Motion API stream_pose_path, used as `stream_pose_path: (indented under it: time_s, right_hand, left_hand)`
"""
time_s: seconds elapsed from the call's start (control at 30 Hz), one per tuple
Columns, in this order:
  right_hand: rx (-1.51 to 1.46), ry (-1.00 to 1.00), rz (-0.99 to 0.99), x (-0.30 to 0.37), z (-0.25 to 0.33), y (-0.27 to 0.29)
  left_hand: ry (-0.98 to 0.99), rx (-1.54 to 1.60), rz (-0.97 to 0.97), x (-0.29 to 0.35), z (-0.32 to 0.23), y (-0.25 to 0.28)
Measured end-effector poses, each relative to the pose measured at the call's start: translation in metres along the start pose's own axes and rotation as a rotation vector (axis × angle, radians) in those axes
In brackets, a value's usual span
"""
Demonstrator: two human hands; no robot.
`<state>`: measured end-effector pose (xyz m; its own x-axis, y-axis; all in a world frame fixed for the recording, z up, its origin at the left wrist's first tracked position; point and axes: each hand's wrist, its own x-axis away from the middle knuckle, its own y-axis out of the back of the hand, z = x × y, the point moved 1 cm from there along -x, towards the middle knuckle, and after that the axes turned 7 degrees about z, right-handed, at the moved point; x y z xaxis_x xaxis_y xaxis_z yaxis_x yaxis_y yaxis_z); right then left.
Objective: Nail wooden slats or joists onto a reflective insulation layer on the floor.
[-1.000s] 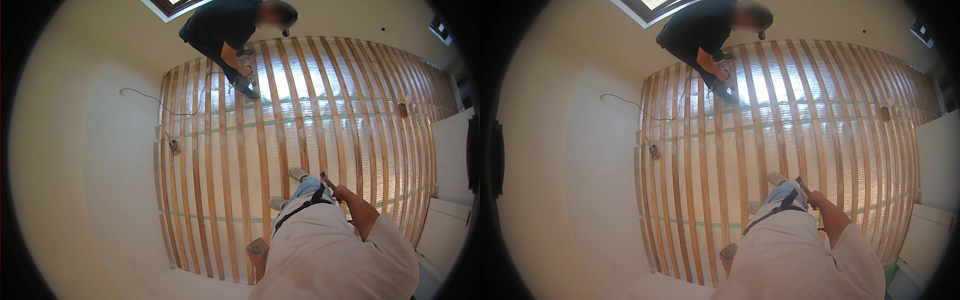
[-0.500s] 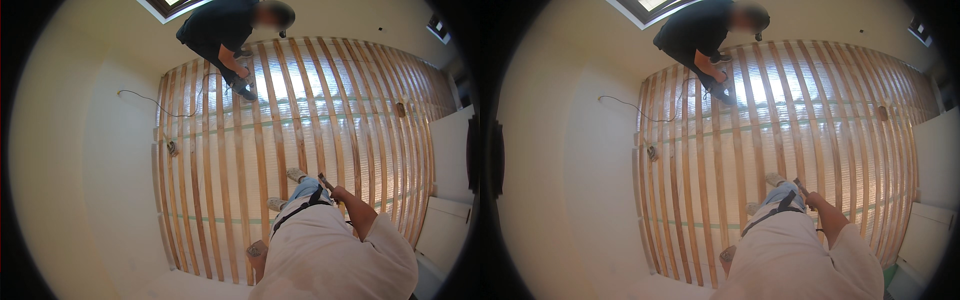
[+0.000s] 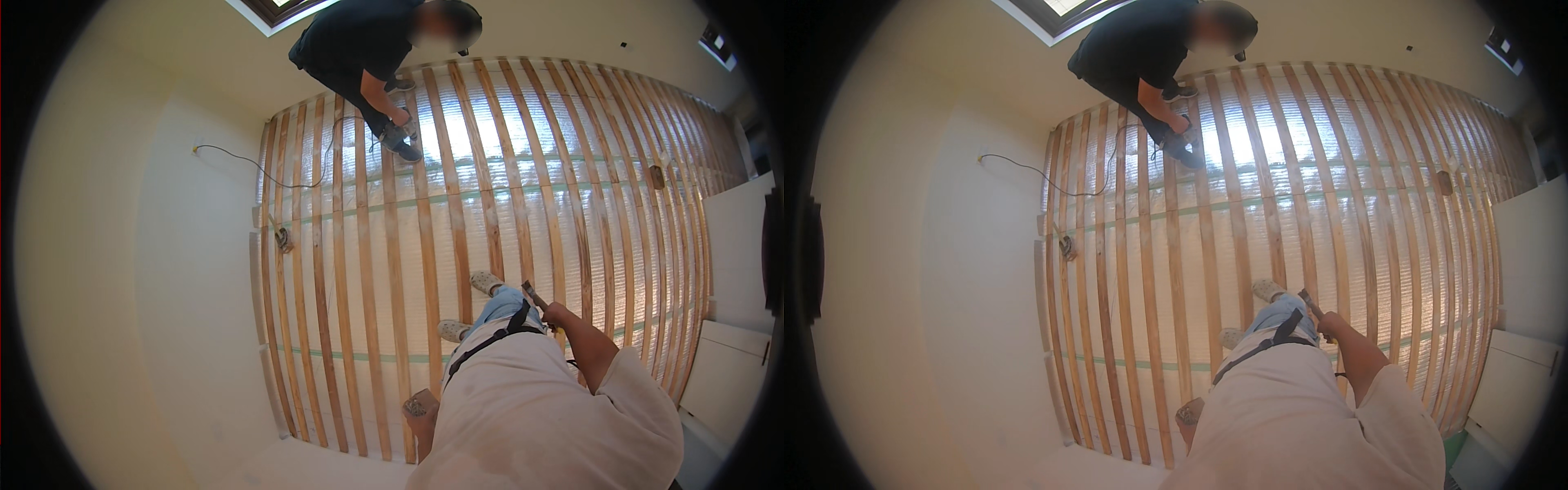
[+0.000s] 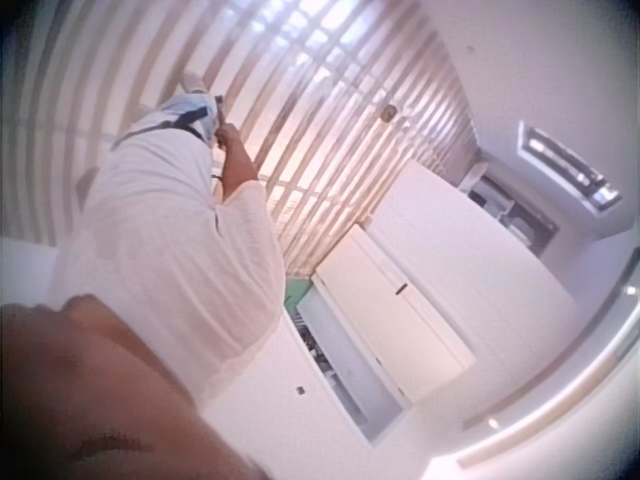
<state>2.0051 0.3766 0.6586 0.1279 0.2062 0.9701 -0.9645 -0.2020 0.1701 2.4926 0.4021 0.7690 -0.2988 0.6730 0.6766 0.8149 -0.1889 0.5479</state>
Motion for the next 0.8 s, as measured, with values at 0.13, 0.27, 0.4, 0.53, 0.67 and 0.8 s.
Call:
stream_pose_path:
  time_s: [0.13, 0.27, 0.4, 0.53, 0.67, 0.8]
  right_hand:
    - [-0.002, -0.011, 0.005, 0.006, 0.003, -0.001]
    - [-0.017, -0.004, -0.001, 0.005, 0.002, 0.0]
    - [-0.014, -0.009, 0.002, 0.006, 0.005, 0.002]
    - [-0.014, 0.019, -0.003, -0.002, 0.002, 0.003]
    - [-0.016, 0.023, -0.006, -0.001, 0.005, 0.004]
    - [0.051, 0.049, -0.01, 0.01, 0.013, 0.006]
  left_hand:
    - [0.018, 0.014, -0.005, 0.006, -0.009, 0.002]
    - [-0.002, 0.043, 0.032, 0.011, -0.019, 0.005]
    - [-0.017, 0.033, 0.008, 0.004, -0.004, 0.002]
    - [-0.039, 0.016, -0.008, 0.003, 0.0, 0.002]
    - [-0.027, 0.037, -0.023, 0.008, 0.001, 0.0]
    - [-0.016, 0.058, -0.038, 0.011, 0.001, -0.003]
